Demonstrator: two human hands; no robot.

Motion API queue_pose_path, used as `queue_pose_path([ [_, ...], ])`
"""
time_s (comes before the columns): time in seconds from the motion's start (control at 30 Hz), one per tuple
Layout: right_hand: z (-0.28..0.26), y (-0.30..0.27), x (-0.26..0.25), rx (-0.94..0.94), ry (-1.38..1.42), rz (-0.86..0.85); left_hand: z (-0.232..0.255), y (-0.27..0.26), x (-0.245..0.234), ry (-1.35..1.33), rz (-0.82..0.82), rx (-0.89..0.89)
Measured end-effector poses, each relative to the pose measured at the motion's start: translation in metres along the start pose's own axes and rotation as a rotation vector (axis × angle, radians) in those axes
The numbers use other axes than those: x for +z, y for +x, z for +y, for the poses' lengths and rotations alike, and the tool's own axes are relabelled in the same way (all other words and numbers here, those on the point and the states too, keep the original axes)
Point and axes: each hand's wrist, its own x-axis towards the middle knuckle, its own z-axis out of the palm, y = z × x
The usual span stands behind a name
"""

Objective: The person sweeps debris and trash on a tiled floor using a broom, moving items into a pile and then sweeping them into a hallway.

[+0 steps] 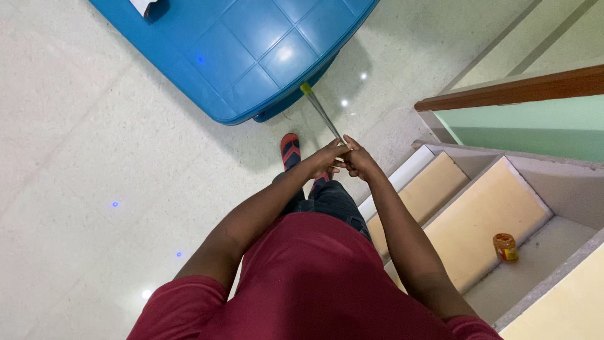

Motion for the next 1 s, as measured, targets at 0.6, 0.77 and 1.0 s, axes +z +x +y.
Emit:
queue_pose_path([
  [0.6, 0.054, 0.005, -0.002, 0.103, -0.025, -0.256, -0.094, -0.017, 0.033, -0.066, 0.2, 0.158],
  [0.77, 0.077, -0.003, -0.011, -0.05, -0.124, -0.091, -0.102, 0.003, 0.048, 0.102, 0.151, 0.142],
  [1.0, 0.053, 0.04, -0.007, 0.208, -0.048, -0.093, -0.112, -0.014, 0.031, -0.095, 0.164, 0.132],
])
